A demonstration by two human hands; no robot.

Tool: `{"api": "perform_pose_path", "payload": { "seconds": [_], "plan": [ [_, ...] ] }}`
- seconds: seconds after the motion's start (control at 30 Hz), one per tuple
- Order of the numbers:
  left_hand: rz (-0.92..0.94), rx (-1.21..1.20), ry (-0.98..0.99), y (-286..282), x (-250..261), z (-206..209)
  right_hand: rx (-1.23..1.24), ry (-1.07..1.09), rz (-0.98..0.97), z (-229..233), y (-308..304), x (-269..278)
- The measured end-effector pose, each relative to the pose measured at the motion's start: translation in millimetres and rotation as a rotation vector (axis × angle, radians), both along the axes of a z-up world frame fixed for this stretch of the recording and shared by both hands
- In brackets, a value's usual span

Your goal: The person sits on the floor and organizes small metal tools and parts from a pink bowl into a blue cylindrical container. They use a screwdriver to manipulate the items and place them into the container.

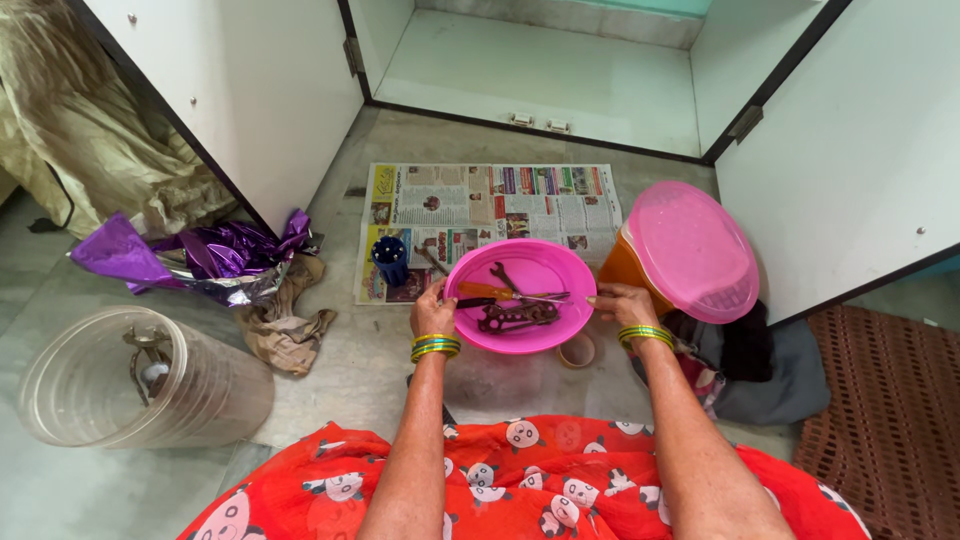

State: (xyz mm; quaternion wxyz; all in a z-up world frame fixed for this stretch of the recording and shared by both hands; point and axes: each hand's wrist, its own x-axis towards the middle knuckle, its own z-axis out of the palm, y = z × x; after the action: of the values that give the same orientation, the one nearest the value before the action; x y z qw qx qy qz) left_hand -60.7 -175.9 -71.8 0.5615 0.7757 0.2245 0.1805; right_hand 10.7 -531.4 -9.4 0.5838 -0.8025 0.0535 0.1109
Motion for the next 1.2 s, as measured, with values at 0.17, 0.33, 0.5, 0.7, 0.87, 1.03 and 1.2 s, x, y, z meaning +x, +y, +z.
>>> {"api": "perform_pose_path", "payload": {
  "seconds": [0.17, 0.33, 0.5, 0.7, 0.87, 1.03, 1.2],
  "plan": [
    [0.013, -0.002, -0.075, -1, -2, 2, -0.117, 0.011, -0.018, 15, 7, -4],
    [0.001, -0.015, -0.065, -3, -3, 4, -0.388, -0.28, -0.033, 45, 21, -26],
    [-0.015, -0.033, -0.061, -4, -7, 9, -0.665, -0.658, 0.043, 62, 52, -32],
    [-0.032, -0.006, -0.111, -6, -7, 7, -0.753, -0.574, 0.304, 21, 88, -12],
    [-0.028, -0.024, -0.069, -4, -6, 8, -0.9, -0.52, 0.377, -19, 92, 3],
    [-0.087, -0.059, -0.155, -8, -3, 22, -1.058, -0.55, 0.502, -40, 96, 16],
    [-0.075, -0.01, -0.031, -11, -6, 40, -0.96, -0.599, 0.492, -35, 97, 16]
  ]
}}
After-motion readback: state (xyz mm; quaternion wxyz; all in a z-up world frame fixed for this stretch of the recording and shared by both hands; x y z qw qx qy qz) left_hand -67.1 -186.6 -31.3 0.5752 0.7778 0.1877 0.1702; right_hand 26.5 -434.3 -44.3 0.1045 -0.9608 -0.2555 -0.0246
